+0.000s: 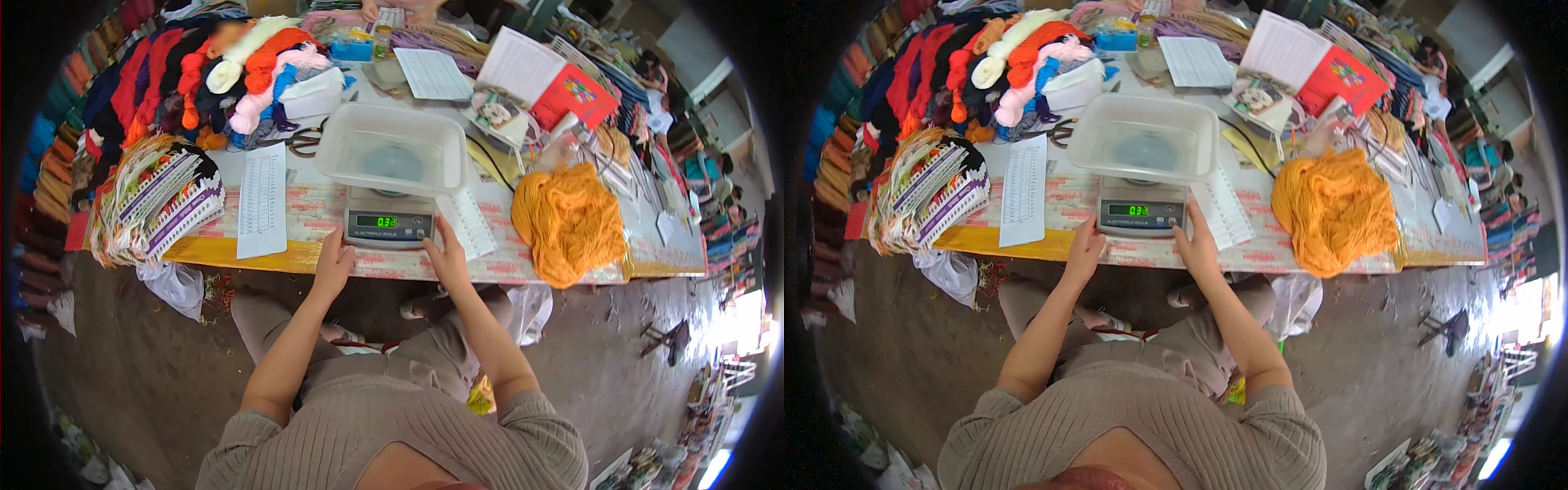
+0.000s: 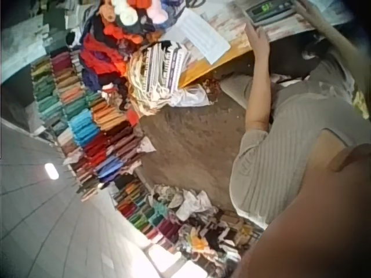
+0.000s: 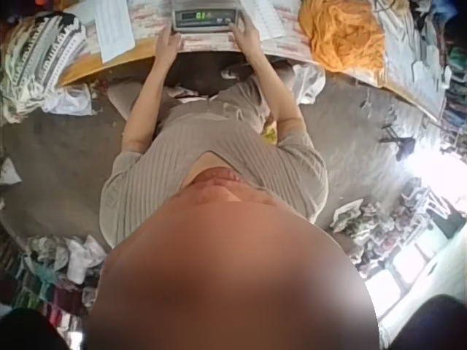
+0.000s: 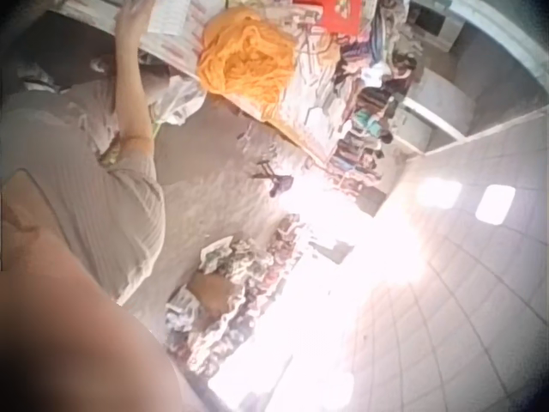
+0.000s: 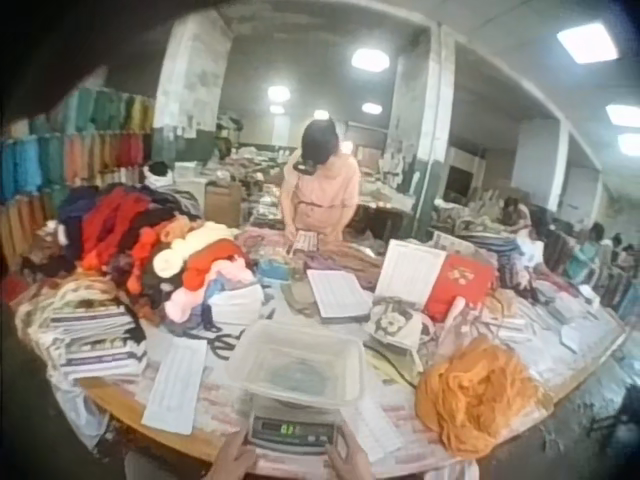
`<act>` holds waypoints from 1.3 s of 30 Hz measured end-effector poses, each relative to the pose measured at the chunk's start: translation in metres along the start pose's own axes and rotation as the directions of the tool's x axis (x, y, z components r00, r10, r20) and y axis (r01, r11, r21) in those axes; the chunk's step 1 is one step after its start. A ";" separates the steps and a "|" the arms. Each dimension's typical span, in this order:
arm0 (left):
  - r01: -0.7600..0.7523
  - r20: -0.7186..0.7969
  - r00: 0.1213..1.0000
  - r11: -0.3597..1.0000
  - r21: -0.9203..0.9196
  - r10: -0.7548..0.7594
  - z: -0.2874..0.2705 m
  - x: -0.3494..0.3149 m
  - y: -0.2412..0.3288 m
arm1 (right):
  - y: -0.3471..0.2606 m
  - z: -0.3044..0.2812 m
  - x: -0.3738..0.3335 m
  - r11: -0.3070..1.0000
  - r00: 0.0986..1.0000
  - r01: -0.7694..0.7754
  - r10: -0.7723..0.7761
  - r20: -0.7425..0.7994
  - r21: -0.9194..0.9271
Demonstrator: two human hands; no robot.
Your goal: Packaging a red textile item into a plastic bag, tying it securely with red string, and then recording production data on paper forms.
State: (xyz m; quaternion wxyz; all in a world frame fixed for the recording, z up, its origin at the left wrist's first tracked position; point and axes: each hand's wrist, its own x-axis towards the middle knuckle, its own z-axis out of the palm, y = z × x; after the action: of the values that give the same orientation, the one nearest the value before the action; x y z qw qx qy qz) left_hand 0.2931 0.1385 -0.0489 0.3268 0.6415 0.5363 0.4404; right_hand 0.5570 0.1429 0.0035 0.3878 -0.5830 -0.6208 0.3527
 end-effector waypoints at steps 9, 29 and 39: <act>-0.027 0.028 0.999 0.982 -0.187 0.032 0.009 -0.057 0.054 | 0.043 -0.061 -0.106 0.615 0.977 0.079 -0.203 -0.061 -0.784; 0.713 0.923 0.374 0.663 -0.226 -0.087 -0.060 -0.097 0.056 | 0.009 0.009 -0.166 0.272 0.775 -0.607 0.413 0.479 0.747; 0.025 -0.114 0.991 0.725 0.688 0.074 -0.159 -0.039 -0.041 | -0.008 0.064 -0.150 0.593 0.928 -0.362 0.306 0.215 0.719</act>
State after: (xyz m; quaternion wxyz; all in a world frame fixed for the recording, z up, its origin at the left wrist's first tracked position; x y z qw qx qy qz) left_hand 0.1300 0.1011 -0.0307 0.0233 0.6931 0.6733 0.2563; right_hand 0.4994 -0.0069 -0.0282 0.4979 -0.4648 -0.3129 0.6619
